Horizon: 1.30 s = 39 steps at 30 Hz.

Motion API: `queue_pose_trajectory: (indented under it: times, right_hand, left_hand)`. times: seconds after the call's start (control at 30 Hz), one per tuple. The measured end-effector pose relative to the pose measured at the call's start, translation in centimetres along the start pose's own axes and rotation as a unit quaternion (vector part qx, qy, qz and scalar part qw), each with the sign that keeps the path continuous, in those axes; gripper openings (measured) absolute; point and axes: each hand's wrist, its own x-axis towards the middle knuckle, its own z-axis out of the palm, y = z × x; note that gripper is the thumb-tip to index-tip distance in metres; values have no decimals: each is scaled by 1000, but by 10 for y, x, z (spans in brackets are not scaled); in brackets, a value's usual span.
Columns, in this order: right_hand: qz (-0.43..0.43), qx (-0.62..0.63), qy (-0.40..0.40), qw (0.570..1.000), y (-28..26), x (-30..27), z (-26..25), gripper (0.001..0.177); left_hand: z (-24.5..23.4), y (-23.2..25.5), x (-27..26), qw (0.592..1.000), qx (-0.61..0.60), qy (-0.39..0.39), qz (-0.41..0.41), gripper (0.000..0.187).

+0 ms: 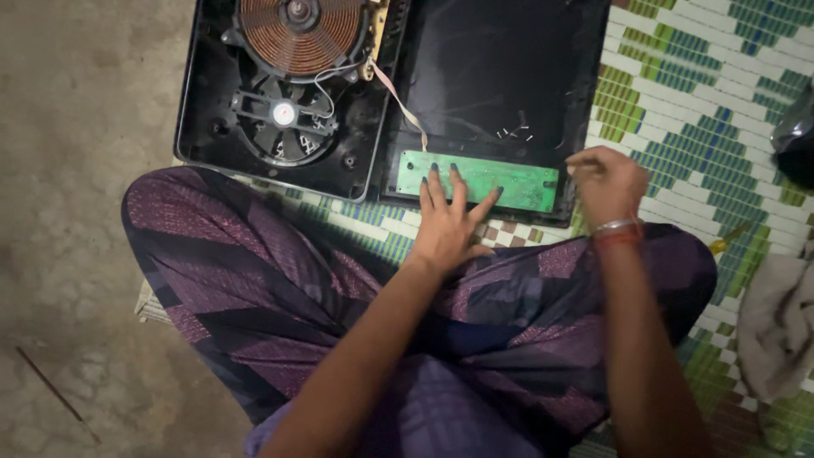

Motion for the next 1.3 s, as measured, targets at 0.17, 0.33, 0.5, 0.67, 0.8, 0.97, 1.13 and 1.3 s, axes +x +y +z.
queue_pose_trajectory:
  times: [0.17, 0.33, 0.5, 0.67, 0.8, 0.97, 1.13, 1.3]
  right_hand:
    - [-7, 84, 6, 996, -29, -22, 0, 13]
    - [-79, 56, 2, 995, -41, -37, 14, 13]
    - [52, 153, 51, 985, -9, -13, -3, 13]
    - [26, -4, -29, 999, 15, 7, -16, 19]
    - [-26, 43, -66, 997, 9, 5, 2, 24]
    - [37, 56, -64, 996, 4, 4, -3, 29]
    - [19, 46, -73, 996, 0, 8, -4, 24]
    - [46, 41, -97, 993, -3, 9, -5, 24]
  left_hand:
    - [6, -5, -5, 1000, -14, 16, 10, 108]
    - [6, -9, -8, 999, -34, 24, 4, 103]
    - [4, -7, -7, 994, -98, 52, -23, 88]
    - [-1, 5, 3, 992, -111, 66, -6, 77]
    - [0, 13, 20, 989, -112, 94, 26, 72]
    - [6, 20, 35, 987, -117, 63, 87, 73]
    - [10, 24, 40, 987, -122, 37, 96, 73]
    - [17, 19, 39, 989, -115, 25, 85, 77]
